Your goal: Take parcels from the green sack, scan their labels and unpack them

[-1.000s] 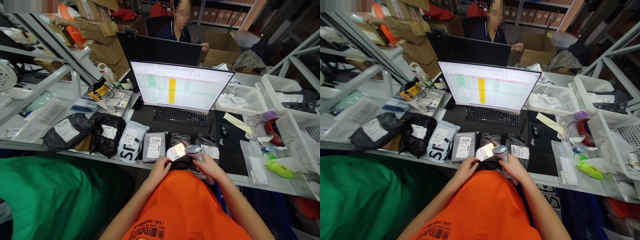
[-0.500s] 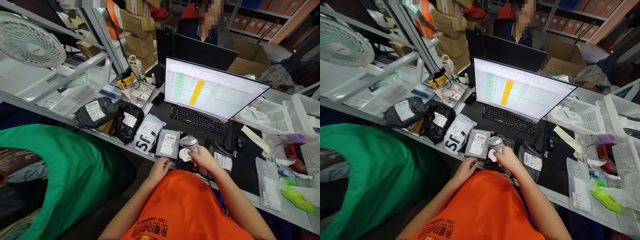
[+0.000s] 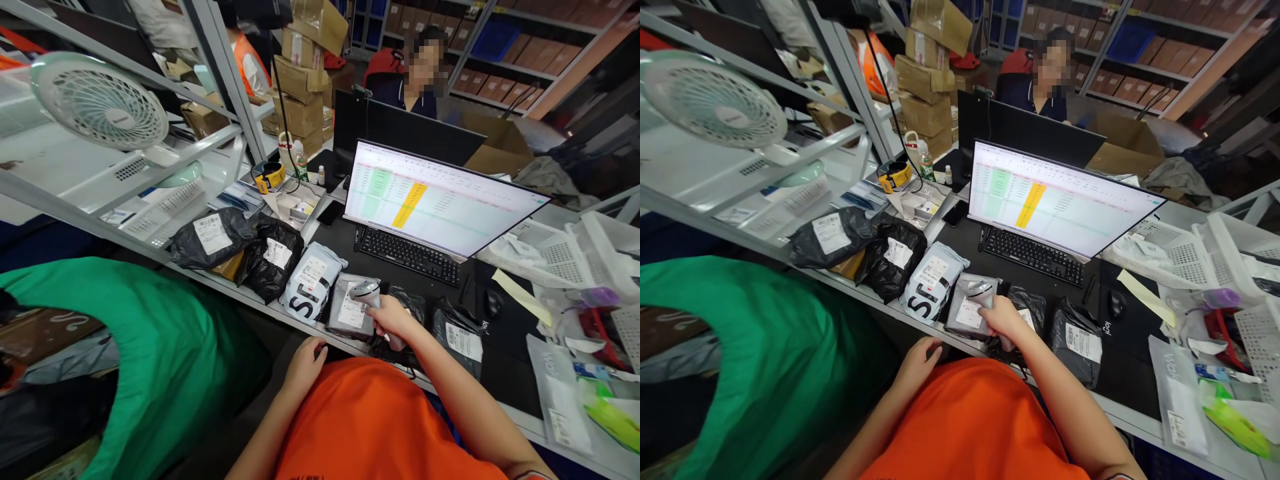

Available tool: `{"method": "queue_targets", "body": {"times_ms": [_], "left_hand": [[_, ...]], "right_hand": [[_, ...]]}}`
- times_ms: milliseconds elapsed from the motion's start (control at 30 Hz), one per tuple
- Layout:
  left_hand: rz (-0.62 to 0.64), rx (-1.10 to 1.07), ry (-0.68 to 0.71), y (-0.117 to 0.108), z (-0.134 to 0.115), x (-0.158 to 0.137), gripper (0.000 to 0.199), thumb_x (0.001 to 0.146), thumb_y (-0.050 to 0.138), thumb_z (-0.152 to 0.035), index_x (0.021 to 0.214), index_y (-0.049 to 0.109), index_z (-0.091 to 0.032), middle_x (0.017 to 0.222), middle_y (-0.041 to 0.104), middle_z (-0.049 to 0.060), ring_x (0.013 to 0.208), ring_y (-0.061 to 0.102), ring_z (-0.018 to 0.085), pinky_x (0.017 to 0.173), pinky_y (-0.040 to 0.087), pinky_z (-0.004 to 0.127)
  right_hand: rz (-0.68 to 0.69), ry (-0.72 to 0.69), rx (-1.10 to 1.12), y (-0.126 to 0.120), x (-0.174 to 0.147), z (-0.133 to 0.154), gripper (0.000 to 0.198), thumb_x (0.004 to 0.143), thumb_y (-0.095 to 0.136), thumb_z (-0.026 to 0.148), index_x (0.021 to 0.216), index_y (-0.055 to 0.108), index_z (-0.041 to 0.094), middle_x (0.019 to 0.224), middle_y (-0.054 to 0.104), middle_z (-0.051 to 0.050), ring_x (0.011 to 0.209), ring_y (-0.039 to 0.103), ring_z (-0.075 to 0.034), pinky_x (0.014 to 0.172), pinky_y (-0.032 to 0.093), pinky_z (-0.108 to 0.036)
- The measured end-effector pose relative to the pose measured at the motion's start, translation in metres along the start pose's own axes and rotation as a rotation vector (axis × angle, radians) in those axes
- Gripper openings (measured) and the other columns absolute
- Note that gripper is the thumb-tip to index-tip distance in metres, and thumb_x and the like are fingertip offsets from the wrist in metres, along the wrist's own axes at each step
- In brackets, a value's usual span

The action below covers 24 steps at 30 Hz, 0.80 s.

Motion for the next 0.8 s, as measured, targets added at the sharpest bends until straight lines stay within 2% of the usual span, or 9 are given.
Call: {"method": "queue_targets", "body": {"times_ms": [133, 367, 533, 633, 733, 800], "left_hand": [[-0.001, 0.002, 0.002, -0.006, 0.002, -0.001, 0.021, 0.091, 0.052, -0.024, 0.100, 0.068, -0.015, 0.104, 0.069, 0.012, 0.096, 0.067, 0.023, 0.090, 0.051, 0.037], [0.020, 0.024, 0.006, -0.019, -0.004, -0.009, 0.020, 0.092, 0.053, -0.024, 0.102, 0.068, -0.016, 0.108, 0.069, 0.011, 0.097, 0.066, 0.022, 0.090, 0.050, 0.034], [0.015, 0.039, -0.014, -0.030, 0.003, -0.014, 0.022, 0.092, 0.053, -0.023, 0.103, 0.070, -0.017, 0.107, 0.069, 0.010, 0.099, 0.065, 0.023, 0.091, 0.050, 0.035], [0.012, 0.023, -0.017, -0.035, 0.010, -0.017, 0.023, 0.091, 0.052, -0.022, 0.104, 0.071, -0.018, 0.107, 0.069, 0.010, 0.099, 0.065, 0.022, 0.092, 0.050, 0.035], [-0.011, 0.016, -0.035, -0.042, 0.021, -0.019, 0.023, 0.092, 0.052, -0.023, 0.106, 0.070, -0.018, 0.108, 0.069, 0.010, 0.099, 0.065, 0.023, 0.092, 0.050, 0.035], [-0.030, 0.012, -0.059, -0.046, 0.030, -0.022, 0.023, 0.092, 0.052, -0.024, 0.106, 0.069, -0.017, 0.108, 0.069, 0.010, 0.098, 0.065, 0.022, 0.092, 0.050, 0.035]], "right_hand": [[0.006, -0.056, 0.076, 0.012, 0.001, 0.019, 0.013, 0.085, 0.059, 0.018, 0.097, 0.056, 0.016, 0.059, 0.065, 0.000, 0.042, 0.061, -0.017, 0.037, 0.045, -0.023], [-0.054, -0.139, 0.171, 0.014, 0.005, 0.063, 0.009, 0.088, 0.060, 0.017, 0.094, 0.053, 0.016, 0.059, 0.064, 0.002, 0.039, 0.059, -0.013, 0.037, 0.045, -0.021], [0.019, -0.093, 0.198, 0.029, 0.033, 0.099, 0.005, 0.090, 0.058, 0.018, 0.092, 0.055, 0.016, 0.054, 0.063, 0.000, 0.039, 0.057, -0.016, 0.038, 0.046, -0.024], [-0.008, -0.060, 0.173, 0.036, 0.052, 0.116, 0.005, 0.092, 0.056, 0.019, 0.089, 0.056, 0.015, 0.050, 0.059, 0.000, 0.039, 0.055, -0.015, 0.040, 0.046, -0.025], [-0.001, -0.038, 0.139, 0.043, 0.059, 0.125, 0.007, 0.092, 0.054, 0.018, 0.088, 0.057, 0.014, 0.047, 0.057, 0.000, 0.039, 0.055, -0.015, 0.041, 0.047, -0.025], [0.060, -0.016, 0.105, 0.051, 0.056, 0.125, 0.006, 0.090, 0.056, 0.017, 0.086, 0.058, 0.014, 0.048, 0.059, -0.001, 0.039, 0.055, -0.016, 0.040, 0.047, -0.026]]}}
Point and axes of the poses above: each hand's wrist, its own x-axis towards the middle knuckle, its own y-axis out of the palm, z = x × y, the point moved 7 cm from there along x, towards the middle knuckle
